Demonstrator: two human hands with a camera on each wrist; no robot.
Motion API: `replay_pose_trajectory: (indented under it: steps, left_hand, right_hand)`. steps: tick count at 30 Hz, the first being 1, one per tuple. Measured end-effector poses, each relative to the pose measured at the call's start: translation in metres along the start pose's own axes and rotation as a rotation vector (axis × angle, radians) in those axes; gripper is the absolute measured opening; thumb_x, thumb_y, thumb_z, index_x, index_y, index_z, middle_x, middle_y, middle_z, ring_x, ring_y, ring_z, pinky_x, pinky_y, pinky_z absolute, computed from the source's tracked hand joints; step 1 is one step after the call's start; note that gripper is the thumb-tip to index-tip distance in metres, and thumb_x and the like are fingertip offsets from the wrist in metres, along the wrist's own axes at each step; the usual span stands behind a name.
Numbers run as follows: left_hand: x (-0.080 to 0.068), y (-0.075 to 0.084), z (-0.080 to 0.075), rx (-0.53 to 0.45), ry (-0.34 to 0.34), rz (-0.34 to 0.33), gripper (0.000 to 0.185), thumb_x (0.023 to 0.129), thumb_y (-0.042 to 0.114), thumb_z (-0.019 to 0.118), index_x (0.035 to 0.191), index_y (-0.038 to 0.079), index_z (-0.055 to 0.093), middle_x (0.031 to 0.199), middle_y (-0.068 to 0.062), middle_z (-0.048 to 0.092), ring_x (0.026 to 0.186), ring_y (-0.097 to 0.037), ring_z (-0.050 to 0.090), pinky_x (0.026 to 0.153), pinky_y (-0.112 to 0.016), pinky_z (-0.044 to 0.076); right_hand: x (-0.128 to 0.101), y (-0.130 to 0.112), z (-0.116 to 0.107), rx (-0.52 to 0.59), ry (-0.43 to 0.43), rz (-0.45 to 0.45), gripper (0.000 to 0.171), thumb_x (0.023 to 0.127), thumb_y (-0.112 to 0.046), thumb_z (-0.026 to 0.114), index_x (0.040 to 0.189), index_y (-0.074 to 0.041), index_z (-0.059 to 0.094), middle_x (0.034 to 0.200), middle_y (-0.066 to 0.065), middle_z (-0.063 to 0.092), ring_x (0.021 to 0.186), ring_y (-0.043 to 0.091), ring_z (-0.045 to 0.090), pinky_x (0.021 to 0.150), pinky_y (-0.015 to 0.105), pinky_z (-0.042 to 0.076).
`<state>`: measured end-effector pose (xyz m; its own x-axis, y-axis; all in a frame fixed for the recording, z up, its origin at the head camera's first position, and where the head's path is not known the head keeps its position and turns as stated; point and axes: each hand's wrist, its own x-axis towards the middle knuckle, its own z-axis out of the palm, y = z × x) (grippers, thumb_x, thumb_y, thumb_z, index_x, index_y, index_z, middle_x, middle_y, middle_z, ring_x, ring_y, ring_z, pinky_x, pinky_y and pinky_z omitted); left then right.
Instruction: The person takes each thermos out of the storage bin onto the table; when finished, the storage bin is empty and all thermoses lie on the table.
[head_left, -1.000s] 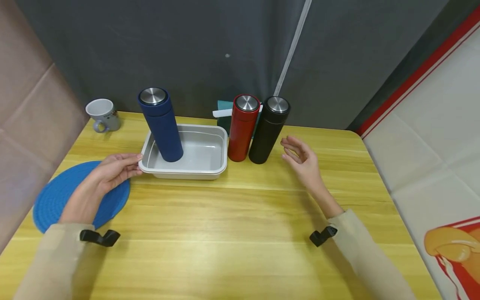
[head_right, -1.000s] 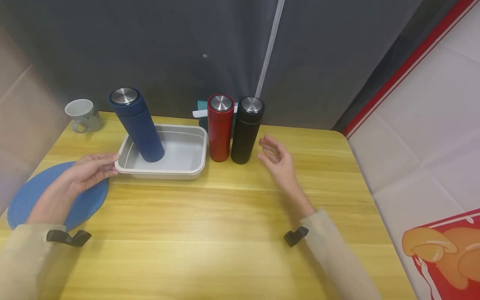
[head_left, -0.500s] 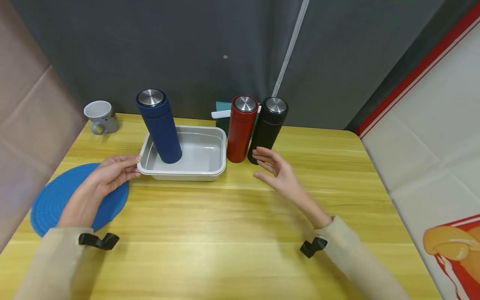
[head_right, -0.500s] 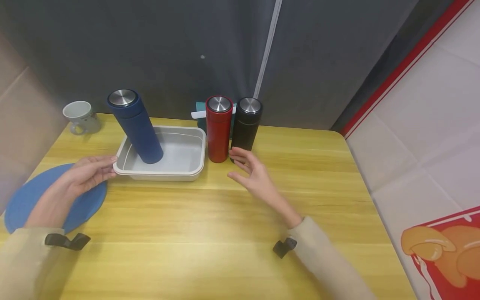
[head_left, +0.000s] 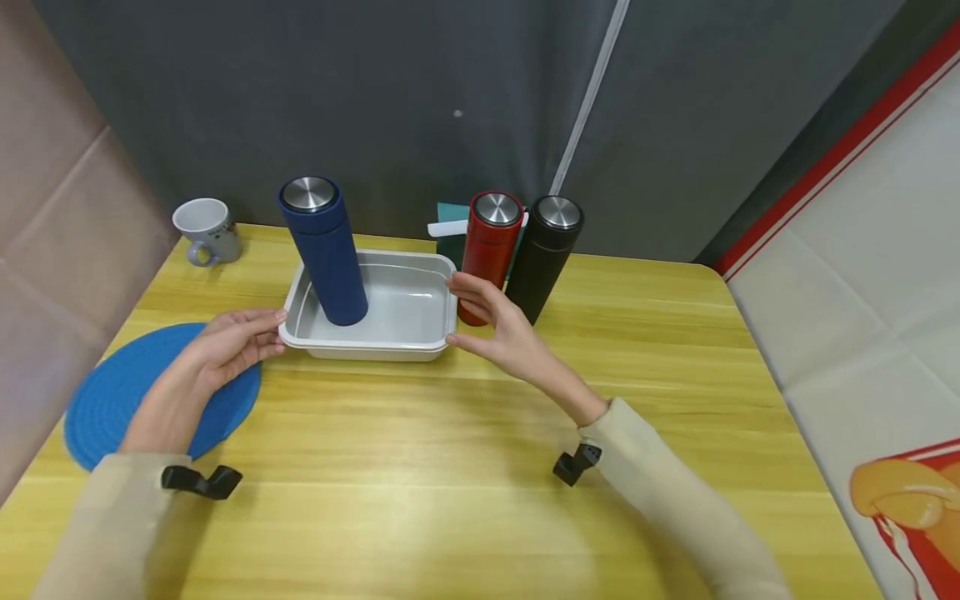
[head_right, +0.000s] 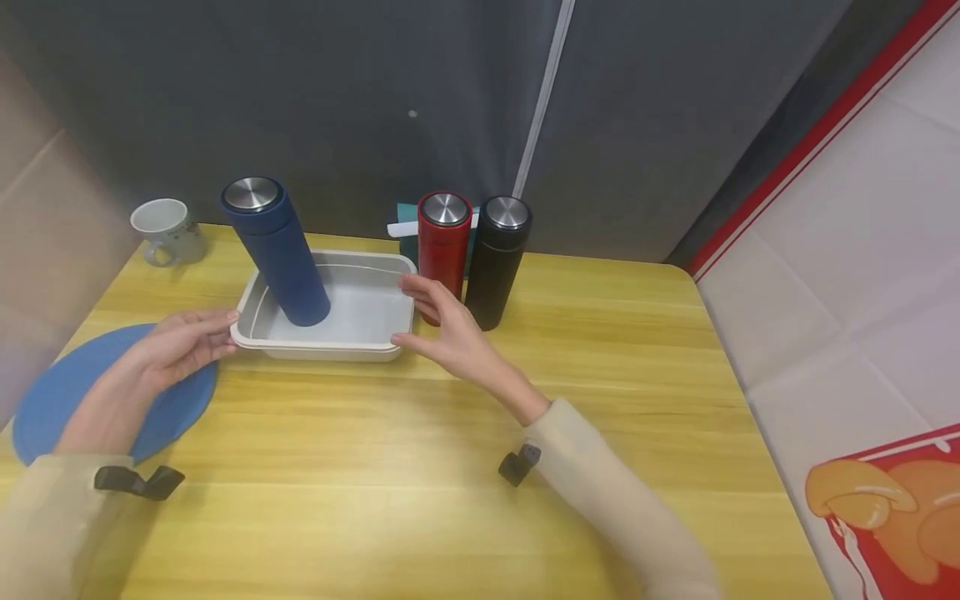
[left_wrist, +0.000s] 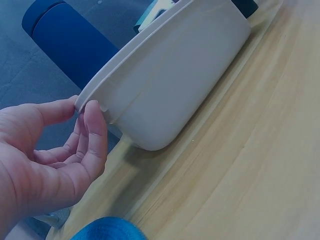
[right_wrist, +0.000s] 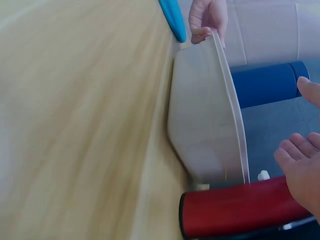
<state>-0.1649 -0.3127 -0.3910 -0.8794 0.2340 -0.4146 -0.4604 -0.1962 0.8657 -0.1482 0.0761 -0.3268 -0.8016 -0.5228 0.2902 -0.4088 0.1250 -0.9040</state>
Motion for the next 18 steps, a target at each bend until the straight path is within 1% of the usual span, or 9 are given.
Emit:
replay_pose_trajectory:
  steps: [3,5,7,11,13,18]
  left_hand:
    - [0.001,0.0,0.001,-0.004,-0.001,-0.005,0.014,0.098,0.019,0.06,0.092,0.017,0.072,0.085,-0.003,0.067,0.076,-0.011,0.063,0.07,-0.021,0.056]
    - [0.001,-0.001,0.002,-0.003,-0.001,-0.005,0.014,0.098,0.019,0.06,0.091,0.016,0.072,0.085,-0.003,0.067,0.076,-0.012,0.063,0.069,-0.022,0.056]
    - [0.001,-0.001,0.002,0.005,-0.005,-0.003,0.014,0.098,0.018,0.059,0.091,0.016,0.072,0.084,-0.003,0.067,0.075,-0.011,0.063,0.069,-0.021,0.056]
    - [0.002,-0.002,0.002,0.011,-0.009,-0.003,0.014,0.098,0.019,0.059,0.092,0.015,0.071,0.085,-0.002,0.067,0.076,-0.012,0.064,0.07,-0.022,0.056]
    - [0.002,-0.002,0.001,0.006,-0.005,-0.003,0.014,0.098,0.018,0.059,0.092,0.015,0.071,0.085,-0.002,0.068,0.076,-0.012,0.064,0.07,-0.022,0.056]
    - [0.003,-0.002,-0.001,-0.009,-0.008,0.004,0.014,0.098,0.018,0.058,0.092,0.016,0.071,0.085,-0.003,0.067,0.076,-0.012,0.064,0.069,-0.022,0.056]
  right_hand:
    - [0.011,-0.002,0.005,0.001,-0.008,0.0,0.072,0.082,0.01,0.071,0.142,0.011,0.032,0.144,0.027,0.04,0.132,0.038,0.041,0.111,0.049,0.035]
    - [0.02,0.003,0.009,0.008,-0.011,0.001,0.072,0.083,0.009,0.071,0.143,0.012,0.031,0.144,0.028,0.04,0.133,0.037,0.04,0.113,0.048,0.033]
    - [0.029,0.013,0.012,0.01,-0.012,0.005,0.072,0.084,0.006,0.071,0.144,0.009,0.031,0.146,0.025,0.04,0.134,0.033,0.04,0.114,0.044,0.033]
    - [0.048,0.03,0.021,0.01,-0.006,0.026,0.073,0.084,-0.001,0.074,0.146,0.001,0.034,0.148,0.015,0.041,0.135,0.021,0.041,0.113,0.03,0.033]
    - [0.058,0.033,0.025,-0.001,-0.007,0.024,0.073,0.084,-0.004,0.075,0.145,-0.002,0.035,0.147,0.012,0.042,0.134,0.017,0.042,0.112,0.025,0.034]
    - [0.083,0.035,0.037,-0.058,-0.008,0.014,0.075,0.084,-0.009,0.077,0.145,-0.001,0.035,0.148,0.012,0.041,0.135,0.015,0.041,0.11,0.02,0.034]
